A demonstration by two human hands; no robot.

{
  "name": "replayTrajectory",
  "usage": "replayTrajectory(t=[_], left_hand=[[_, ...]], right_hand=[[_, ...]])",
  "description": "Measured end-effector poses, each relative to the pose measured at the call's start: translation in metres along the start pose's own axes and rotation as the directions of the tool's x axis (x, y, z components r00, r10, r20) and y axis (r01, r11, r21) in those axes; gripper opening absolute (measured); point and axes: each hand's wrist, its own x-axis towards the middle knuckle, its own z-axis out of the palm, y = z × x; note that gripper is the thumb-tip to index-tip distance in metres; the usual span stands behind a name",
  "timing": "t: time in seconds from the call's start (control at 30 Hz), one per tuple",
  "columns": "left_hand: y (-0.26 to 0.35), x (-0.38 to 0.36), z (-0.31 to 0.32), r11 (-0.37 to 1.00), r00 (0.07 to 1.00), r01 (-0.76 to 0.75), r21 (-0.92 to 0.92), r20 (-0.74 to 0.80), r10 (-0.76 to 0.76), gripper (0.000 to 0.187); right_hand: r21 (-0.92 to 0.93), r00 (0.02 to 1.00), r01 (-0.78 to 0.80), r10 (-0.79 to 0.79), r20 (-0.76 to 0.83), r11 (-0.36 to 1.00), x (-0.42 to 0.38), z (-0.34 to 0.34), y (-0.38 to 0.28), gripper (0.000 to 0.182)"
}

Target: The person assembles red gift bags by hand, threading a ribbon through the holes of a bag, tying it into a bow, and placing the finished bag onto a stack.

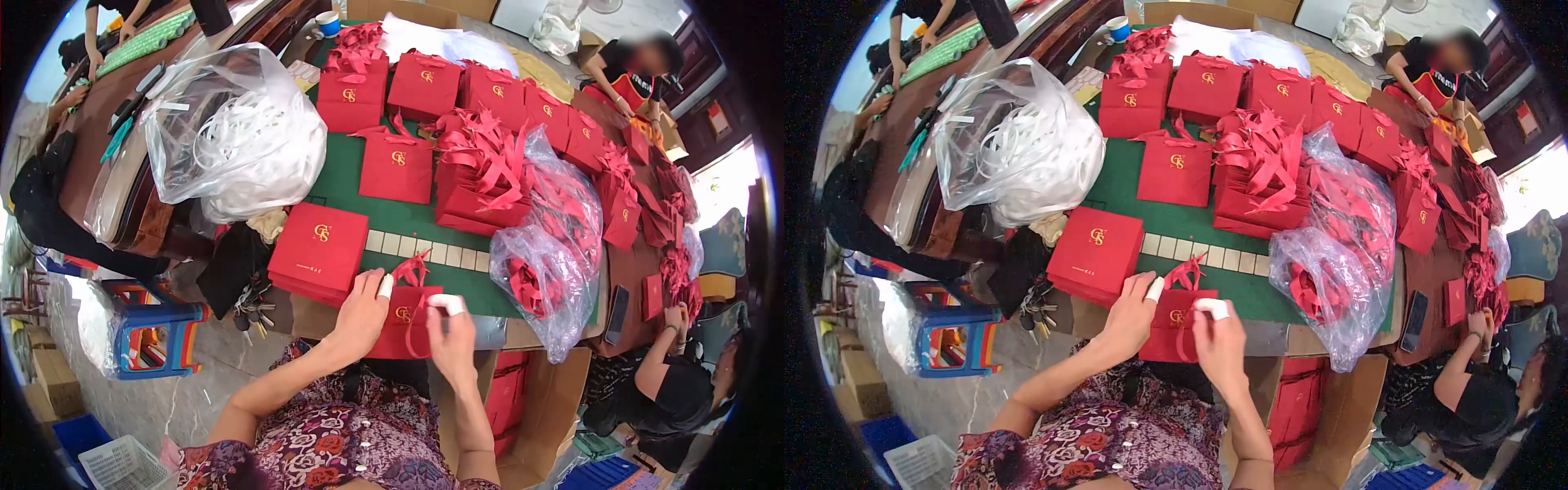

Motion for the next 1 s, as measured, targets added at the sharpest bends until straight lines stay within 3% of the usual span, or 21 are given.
replayTrajectory(t=[0.13, 0.2, 0.33, 0.4, 0.53, 0.63, 0.8, 1.0], left_hand=[[-0.003, -0.002, 0.013, 0.998, 1.000, 0.020, 0.059, 0.017, -0.021, 0.049], [-0.002, 0.000, 0.012, 0.993, 0.972, 0.115, 0.026, 0.204, -0.117, 0.044], [0.000, 0.004, 0.015, 0.994, 0.969, 0.103, 0.046, 0.221, -0.111, 0.038], [-0.001, 0.006, 0.016, 0.999, 0.994, 0.002, -0.038, 0.109, 0.002, 0.030], [-0.005, 0.011, 0.012, 0.999, 0.987, -0.018, -0.045, 0.159, 0.025, 0.021], [-0.007, 0.013, 0.012, 0.995, 0.970, 0.050, -0.089, 0.240, -0.027, 0.014], [-0.011, 0.019, 0.009, 0.920, 0.952, 0.215, -0.329, 0.281, -0.123, 0.013], [-0.019, 0.024, 0.006, 0.809, 0.957, 0.198, -0.553, 0.289, -0.037, 0.015]], right_hand=[[0.042, 0.994, -0.010, 0.006, 0.109, 0.999, 0.004, 0.031, 0.001, 0.014], [0.016, 0.995, -0.004, 0.002, 0.099, 1.000, 0.002, 0.039, 0.013, 0.013], [-0.048, 0.996, -0.048, 0.052, 0.078, 0.998, -0.004, 0.040, 0.031, 0.011], [-0.054, 0.997, -0.045, 0.048, 0.066, 0.998, -0.005, 0.038, 0.034, 0.012], [-0.002, 0.994, -0.083, 0.083, 0.067, 0.997, -0.006, 0.034, 0.034, 0.011], [-0.018, 0.995, -0.070, 0.071, 0.071, 0.997, -0.005, 0.032, 0.028, 0.012], [-0.010, 0.990, -0.108, 0.109, 0.087, 0.994, -0.005, 0.024, 0.021, 0.012], [0.031, 0.988, -0.125, 0.122, 0.095, 0.992, -0.008, 0.013, 0.013, 0.012]])
